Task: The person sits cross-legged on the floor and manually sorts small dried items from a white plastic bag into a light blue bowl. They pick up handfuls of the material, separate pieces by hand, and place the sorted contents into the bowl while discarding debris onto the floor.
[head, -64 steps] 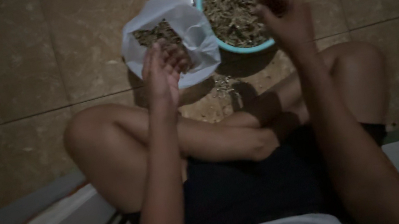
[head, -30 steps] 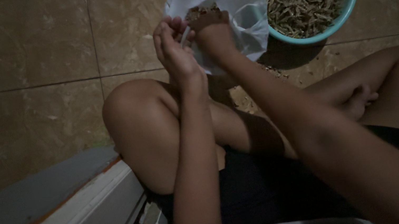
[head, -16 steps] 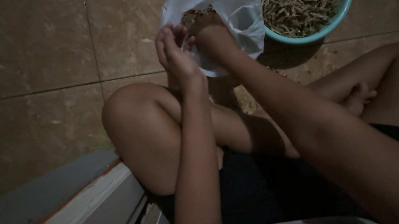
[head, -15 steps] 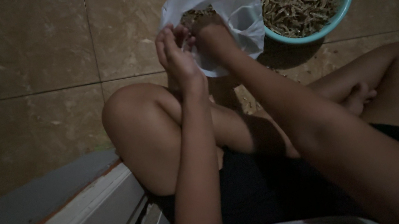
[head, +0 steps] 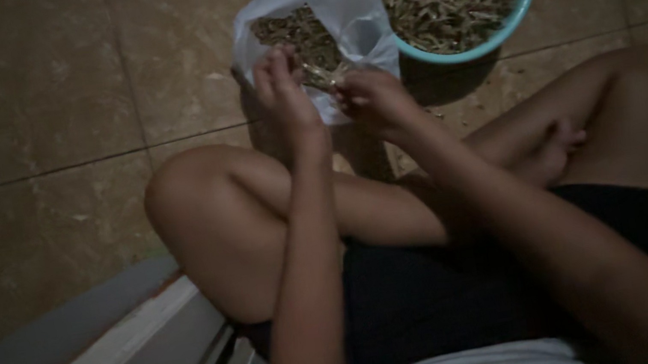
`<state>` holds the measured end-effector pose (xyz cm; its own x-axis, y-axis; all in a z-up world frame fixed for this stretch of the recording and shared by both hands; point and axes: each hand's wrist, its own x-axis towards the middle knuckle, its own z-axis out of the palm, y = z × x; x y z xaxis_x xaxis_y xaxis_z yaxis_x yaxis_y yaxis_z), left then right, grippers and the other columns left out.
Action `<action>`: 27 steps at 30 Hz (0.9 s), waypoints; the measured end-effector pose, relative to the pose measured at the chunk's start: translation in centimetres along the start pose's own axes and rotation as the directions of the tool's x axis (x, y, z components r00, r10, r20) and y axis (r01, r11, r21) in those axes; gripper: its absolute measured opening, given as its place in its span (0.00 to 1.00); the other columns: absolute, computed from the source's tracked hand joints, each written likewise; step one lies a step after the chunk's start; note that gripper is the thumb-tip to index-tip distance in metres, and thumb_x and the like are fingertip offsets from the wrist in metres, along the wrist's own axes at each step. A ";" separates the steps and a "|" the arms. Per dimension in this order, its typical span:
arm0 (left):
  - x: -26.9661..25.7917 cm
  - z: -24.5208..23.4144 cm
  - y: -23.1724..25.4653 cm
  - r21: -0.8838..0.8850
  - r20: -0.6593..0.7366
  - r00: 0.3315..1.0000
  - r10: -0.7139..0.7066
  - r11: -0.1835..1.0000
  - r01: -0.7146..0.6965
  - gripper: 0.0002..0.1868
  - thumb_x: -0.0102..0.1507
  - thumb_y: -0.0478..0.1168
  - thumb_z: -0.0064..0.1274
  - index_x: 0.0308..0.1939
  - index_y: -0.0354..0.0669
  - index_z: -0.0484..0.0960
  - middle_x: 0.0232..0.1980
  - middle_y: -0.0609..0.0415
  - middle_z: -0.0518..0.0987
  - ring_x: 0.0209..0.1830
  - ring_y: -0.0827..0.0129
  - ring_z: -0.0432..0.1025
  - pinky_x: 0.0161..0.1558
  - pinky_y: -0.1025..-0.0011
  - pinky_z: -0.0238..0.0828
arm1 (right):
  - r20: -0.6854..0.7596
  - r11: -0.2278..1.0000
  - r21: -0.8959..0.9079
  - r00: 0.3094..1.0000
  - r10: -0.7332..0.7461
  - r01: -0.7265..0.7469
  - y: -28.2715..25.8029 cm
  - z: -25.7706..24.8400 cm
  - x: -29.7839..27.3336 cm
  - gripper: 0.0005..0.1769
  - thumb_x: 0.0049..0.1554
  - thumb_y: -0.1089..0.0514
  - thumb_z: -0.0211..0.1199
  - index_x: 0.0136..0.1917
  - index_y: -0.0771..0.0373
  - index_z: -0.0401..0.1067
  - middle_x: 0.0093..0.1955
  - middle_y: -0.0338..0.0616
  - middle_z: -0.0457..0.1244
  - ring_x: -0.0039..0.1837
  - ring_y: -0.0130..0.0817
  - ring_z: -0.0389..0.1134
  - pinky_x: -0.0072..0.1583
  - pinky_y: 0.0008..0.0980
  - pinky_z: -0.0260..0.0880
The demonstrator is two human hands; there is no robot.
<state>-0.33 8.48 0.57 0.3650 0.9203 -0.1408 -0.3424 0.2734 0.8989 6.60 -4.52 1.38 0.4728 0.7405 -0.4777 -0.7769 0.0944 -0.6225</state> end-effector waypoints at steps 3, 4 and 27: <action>-2.0 0.8 -1.8 0.104 0.029 0.999 0.032 0.994 -0.035 0.20 0.73 0.48 0.48 0.59 0.36 0.79 0.54 0.48 0.79 0.50 0.66 0.70 0.53 0.67 0.68 | 0.002 0.995 0.091 0.999 0.043 -0.043 -1.7 -1.2 -2.4 0.06 0.59 0.58 0.64 0.48 0.62 0.73 0.42 0.40 0.65 0.47 0.31 0.68 0.52 0.31 0.70; -2.8 1.3 -2.1 -0.035 0.053 0.995 -0.080 0.996 0.082 0.22 0.73 0.51 0.47 0.63 0.37 0.76 0.58 0.49 0.77 0.54 0.65 0.70 0.56 0.67 0.67 | 0.027 0.995 0.098 0.999 0.030 -0.032 -2.4 -1.4 -3.4 0.06 0.59 0.59 0.64 0.48 0.63 0.72 0.42 0.40 0.65 0.47 0.31 0.68 0.52 0.32 0.70; -9.7 3.3 -1.8 -0.295 0.624 0.573 -0.531 0.519 0.802 0.21 0.73 0.48 0.41 0.56 0.32 0.75 0.63 0.36 0.77 0.64 0.46 0.71 0.64 0.48 0.71 | 0.137 0.742 -0.550 0.917 -0.374 0.384 -4.9 -7.2 -9.5 0.18 0.54 0.63 0.73 0.56 0.70 0.75 0.51 0.41 0.70 0.51 0.23 0.70 0.55 0.25 0.73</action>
<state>-0.36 -1.83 1.73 0.9314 0.2080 -0.2989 -0.1406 0.9626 0.2316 8.95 -16.82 4.47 0.6671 0.7351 -0.1210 -0.1662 -0.0114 -0.9860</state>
